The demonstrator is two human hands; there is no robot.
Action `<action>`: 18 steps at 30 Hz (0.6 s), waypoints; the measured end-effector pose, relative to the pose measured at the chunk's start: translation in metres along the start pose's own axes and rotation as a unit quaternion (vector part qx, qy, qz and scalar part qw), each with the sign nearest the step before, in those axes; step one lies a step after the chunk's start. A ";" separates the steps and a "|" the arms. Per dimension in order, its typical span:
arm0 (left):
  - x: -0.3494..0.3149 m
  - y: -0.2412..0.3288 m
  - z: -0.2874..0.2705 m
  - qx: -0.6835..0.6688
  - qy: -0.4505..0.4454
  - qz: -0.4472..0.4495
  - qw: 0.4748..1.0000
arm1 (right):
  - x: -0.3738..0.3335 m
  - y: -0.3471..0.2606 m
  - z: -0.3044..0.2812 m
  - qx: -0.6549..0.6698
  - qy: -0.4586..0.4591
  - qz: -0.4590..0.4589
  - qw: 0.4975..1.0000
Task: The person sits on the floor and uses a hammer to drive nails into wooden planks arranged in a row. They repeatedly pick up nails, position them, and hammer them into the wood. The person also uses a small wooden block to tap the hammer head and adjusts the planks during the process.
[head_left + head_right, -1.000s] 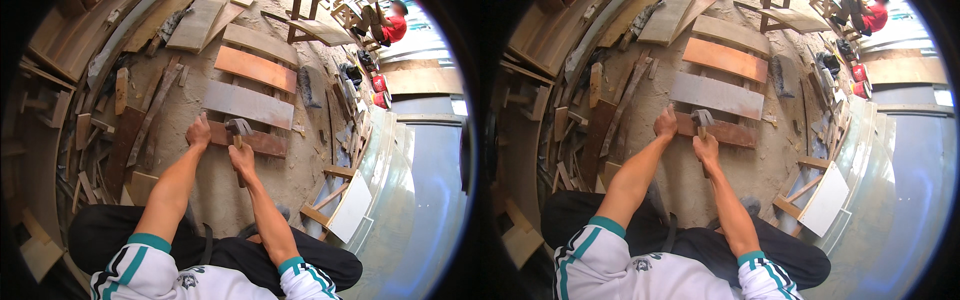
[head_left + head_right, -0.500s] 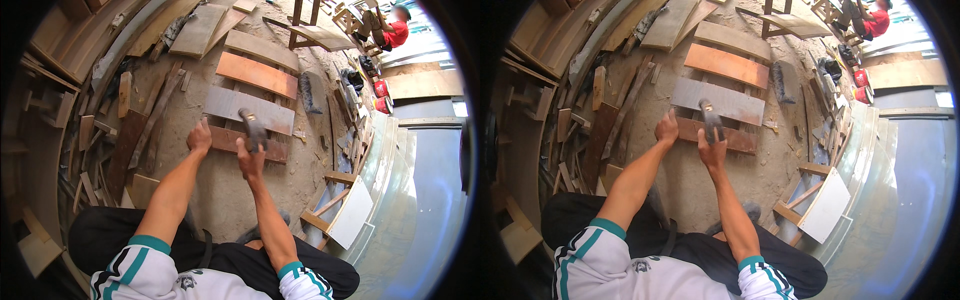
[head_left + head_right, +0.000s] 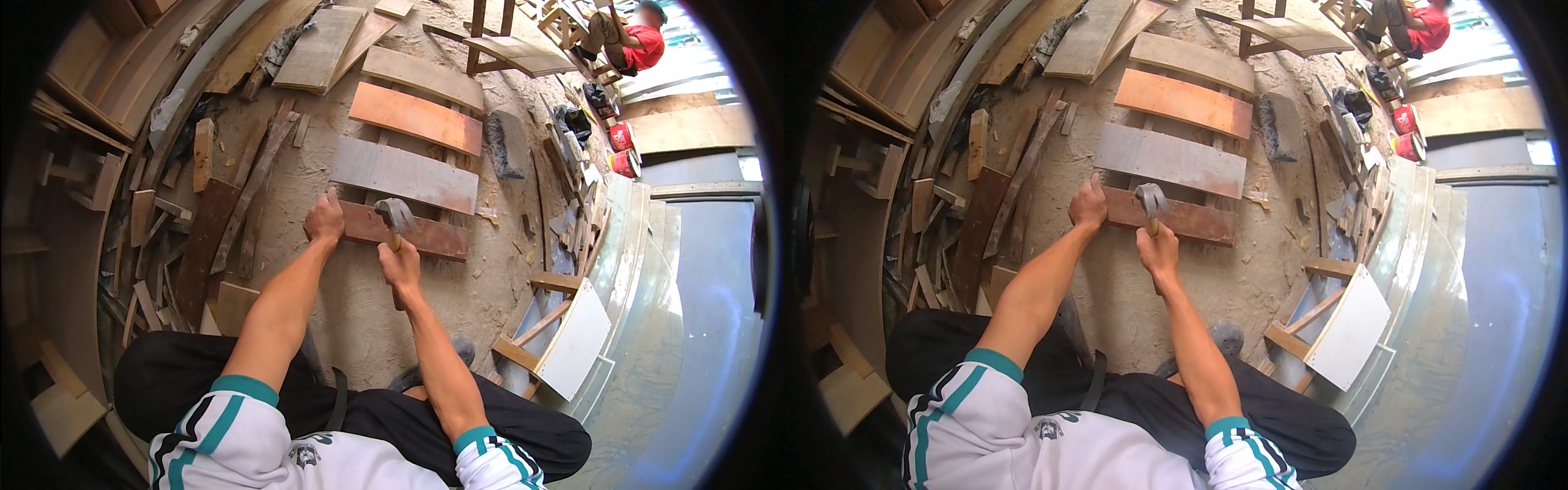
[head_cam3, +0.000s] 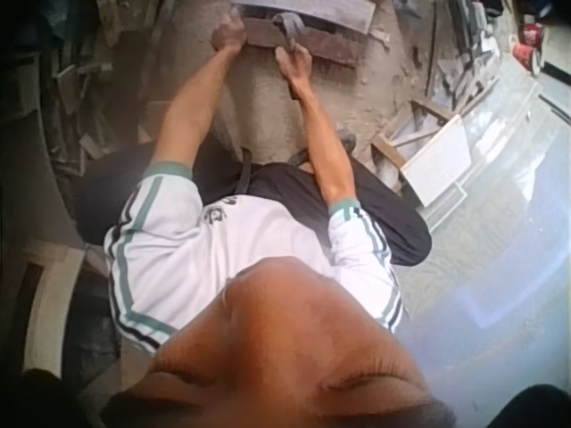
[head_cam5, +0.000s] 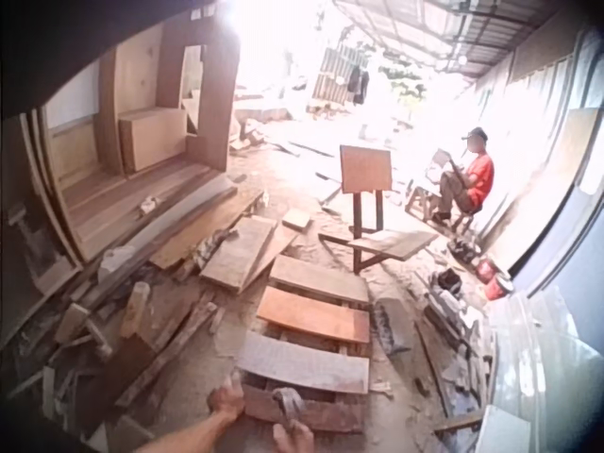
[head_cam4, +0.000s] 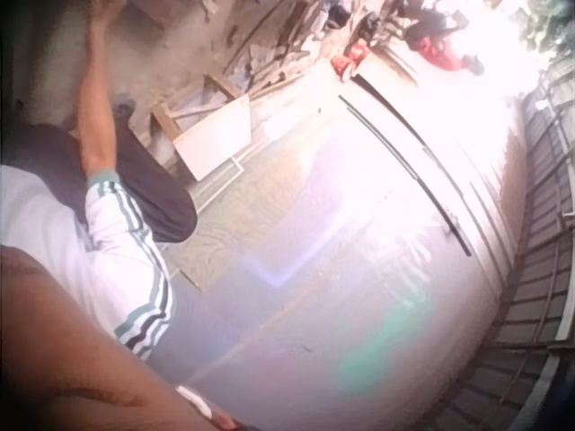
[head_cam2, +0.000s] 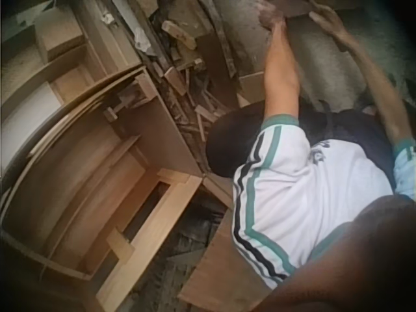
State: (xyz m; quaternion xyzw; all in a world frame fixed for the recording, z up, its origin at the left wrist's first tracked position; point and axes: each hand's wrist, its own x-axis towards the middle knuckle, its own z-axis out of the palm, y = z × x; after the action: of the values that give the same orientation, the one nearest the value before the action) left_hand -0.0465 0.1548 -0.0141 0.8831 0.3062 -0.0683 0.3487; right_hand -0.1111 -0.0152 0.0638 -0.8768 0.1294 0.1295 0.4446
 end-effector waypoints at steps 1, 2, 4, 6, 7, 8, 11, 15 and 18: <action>0.000 0.000 0.000 -0.003 0.004 0.003 1.000 | -0.002 -0.002 0.002 0.001 0.013 -0.005 1.000; 0.000 0.001 0.000 -0.006 0.008 0.005 1.000 | 0.000 0.002 0.005 -0.004 0.012 -0.035 0.999; -0.001 0.005 0.003 -0.004 0.005 0.007 1.000 | 0.005 0.009 0.008 -0.015 0.013 -0.093 0.995; 0.000 0.006 0.004 -0.005 0.004 0.012 1.000 | 0.016 0.004 0.002 -0.015 0.023 -0.124 0.992; 0.001 0.003 0.005 -0.006 0.004 0.013 1.000 | 0.020 -0.010 -0.002 -0.015 0.024 -0.138 0.990; 0.002 0.000 0.005 -0.007 0.004 0.014 1.000 | 0.021 -0.023 -0.005 0.004 0.064 -0.179 0.982; 0.004 -0.012 0.003 0.005 0.010 -0.005 1.000 | 0.002 -0.088 -0.027 0.109 0.087 -0.198 0.970; 0.000 0.002 0.002 0.000 0.004 0.001 1.000 | -0.001 -0.036 -0.004 0.041 0.160 -0.246 0.955; 0.001 0.000 0.006 -0.006 -0.005 0.009 1.000 | 0.000 -0.012 0.002 0.000 -0.081 0.085 0.993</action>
State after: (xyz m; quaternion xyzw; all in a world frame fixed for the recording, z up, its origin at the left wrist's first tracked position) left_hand -0.0453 0.1512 -0.0188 0.8832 0.2973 -0.0676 0.3564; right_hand -0.1078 -0.0067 0.0712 -0.8495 0.1668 0.2368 0.4410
